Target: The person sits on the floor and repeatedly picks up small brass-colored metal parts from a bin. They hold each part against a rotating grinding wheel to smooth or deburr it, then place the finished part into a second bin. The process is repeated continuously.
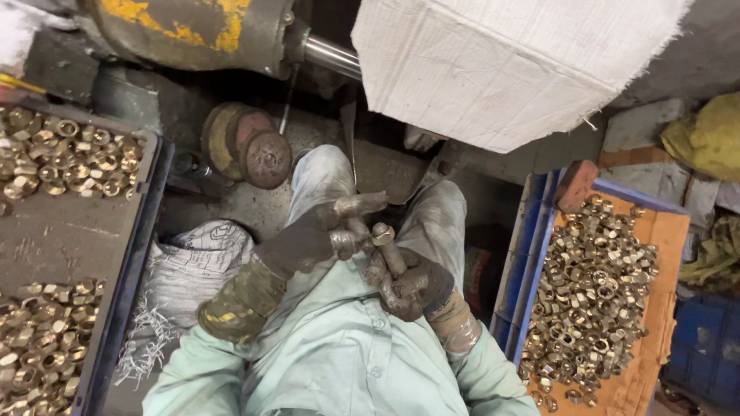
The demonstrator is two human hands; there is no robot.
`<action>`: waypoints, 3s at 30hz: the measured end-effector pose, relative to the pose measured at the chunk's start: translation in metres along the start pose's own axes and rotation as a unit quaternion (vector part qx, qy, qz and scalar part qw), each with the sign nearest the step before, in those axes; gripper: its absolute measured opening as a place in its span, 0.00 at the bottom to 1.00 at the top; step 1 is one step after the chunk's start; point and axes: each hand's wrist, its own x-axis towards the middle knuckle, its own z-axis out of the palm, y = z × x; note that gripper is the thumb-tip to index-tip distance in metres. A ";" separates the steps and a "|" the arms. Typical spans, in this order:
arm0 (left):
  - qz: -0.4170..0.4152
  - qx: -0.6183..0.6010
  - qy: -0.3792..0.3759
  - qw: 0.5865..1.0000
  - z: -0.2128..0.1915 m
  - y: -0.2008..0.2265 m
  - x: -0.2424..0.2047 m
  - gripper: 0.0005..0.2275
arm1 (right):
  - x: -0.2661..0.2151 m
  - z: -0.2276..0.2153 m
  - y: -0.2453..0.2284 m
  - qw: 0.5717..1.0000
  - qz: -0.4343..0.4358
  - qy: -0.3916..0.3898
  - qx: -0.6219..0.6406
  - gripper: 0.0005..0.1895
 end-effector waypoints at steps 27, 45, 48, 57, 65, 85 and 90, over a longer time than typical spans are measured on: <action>0.141 -0.008 0.376 0.916 -0.022 -0.048 -0.188 0.19 | 0.170 0.077 0.047 0.735 0.602 -0.249 0.186 0.13; 0.185 -0.048 0.386 0.902 -0.056 -0.101 -0.194 0.25 | 0.214 0.162 0.003 0.701 0.652 -0.231 -0.173 0.12; 0.233 0.003 0.423 0.876 -0.055 -0.093 -0.212 0.20 | 0.217 0.167 -0.006 0.693 0.671 -0.226 -0.139 0.13; 0.033 0.196 0.884 0.423 -0.065 -0.048 -0.371 0.17 | 0.188 0.093 0.015 0.734 0.653 -0.184 -0.029 0.13; 0.099 0.062 0.882 0.457 -0.060 -0.035 -0.431 0.19 | 0.151 0.057 0.042 0.770 0.611 -0.151 0.106 0.16; 0.268 -0.337 0.226 0.874 -0.023 0.006 -0.139 0.25 | 0.117 0.079 -0.063 0.868 0.491 0.023 0.065 0.19; 0.213 -0.320 0.071 0.921 -0.006 0.004 -0.084 0.25 | 0.093 0.070 -0.095 0.869 0.485 0.094 0.029 0.20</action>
